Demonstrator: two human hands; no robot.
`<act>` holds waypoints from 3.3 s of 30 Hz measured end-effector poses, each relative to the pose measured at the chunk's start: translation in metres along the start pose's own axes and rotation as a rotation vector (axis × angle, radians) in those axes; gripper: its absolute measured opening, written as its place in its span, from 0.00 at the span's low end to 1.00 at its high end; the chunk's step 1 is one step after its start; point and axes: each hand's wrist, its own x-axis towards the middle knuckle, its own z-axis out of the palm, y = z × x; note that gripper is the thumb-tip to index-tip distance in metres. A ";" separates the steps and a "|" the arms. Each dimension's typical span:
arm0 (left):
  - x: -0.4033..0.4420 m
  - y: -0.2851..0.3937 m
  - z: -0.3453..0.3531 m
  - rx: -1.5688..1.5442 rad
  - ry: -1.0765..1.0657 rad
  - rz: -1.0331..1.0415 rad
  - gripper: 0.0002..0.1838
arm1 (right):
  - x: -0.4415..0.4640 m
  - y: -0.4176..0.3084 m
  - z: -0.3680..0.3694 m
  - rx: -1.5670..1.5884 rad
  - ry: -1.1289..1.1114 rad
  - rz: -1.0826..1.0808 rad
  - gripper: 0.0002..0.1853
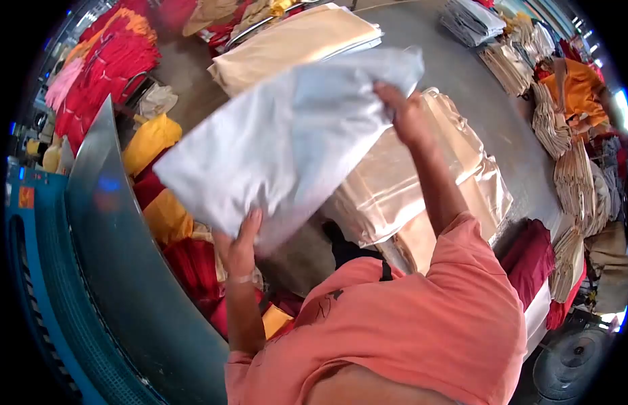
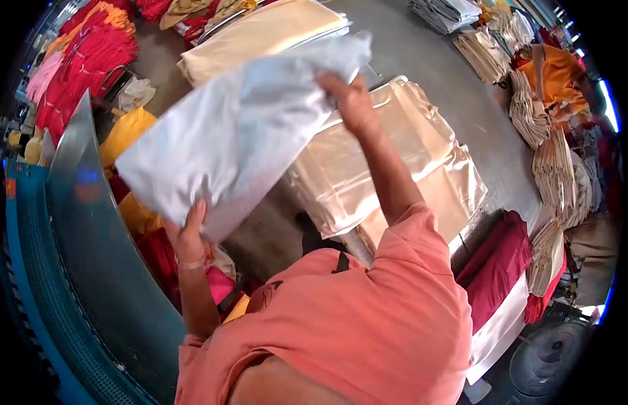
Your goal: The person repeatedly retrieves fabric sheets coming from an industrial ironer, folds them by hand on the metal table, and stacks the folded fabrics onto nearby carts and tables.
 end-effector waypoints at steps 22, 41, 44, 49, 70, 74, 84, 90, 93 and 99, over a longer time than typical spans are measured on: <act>0.151 -0.327 0.141 0.662 -0.140 -0.328 0.31 | 0.062 0.204 0.007 -0.687 -0.181 -0.204 0.21; -0.260 -0.090 -0.274 0.788 0.869 -0.116 0.18 | -0.213 0.268 0.282 0.086 -1.068 0.659 0.11; -0.389 -0.099 -0.296 1.050 1.247 -0.293 0.18 | -0.363 0.194 0.344 -0.146 -1.688 -0.066 0.11; -0.545 -0.116 -0.299 1.154 1.617 -0.798 0.22 | -0.488 0.112 0.423 -0.014 -1.782 -0.663 0.10; -0.554 -0.117 -0.256 1.264 1.987 -1.174 0.20 | -0.477 0.173 0.610 -0.300 -1.593 -1.302 0.17; -0.552 -0.119 -0.255 1.241 2.022 -1.160 0.20 | -0.474 0.176 0.613 -0.339 -1.626 -1.299 0.19; -0.548 -0.112 -0.254 1.248 2.029 -1.128 0.21 | -0.473 0.181 0.614 -0.342 -1.637 -1.301 0.19; -0.552 -0.118 -0.254 1.295 2.024 -1.127 0.22 | -0.472 0.187 0.610 -0.288 -1.632 -1.270 0.20; -0.547 -0.112 -0.253 1.244 2.050 -1.124 0.22 | -0.471 0.184 0.616 -0.302 -1.640 -1.313 0.20; -0.553 -0.117 -0.254 1.251 2.037 -1.145 0.21 | -0.473 0.176 0.612 -0.343 -1.667 -1.231 0.19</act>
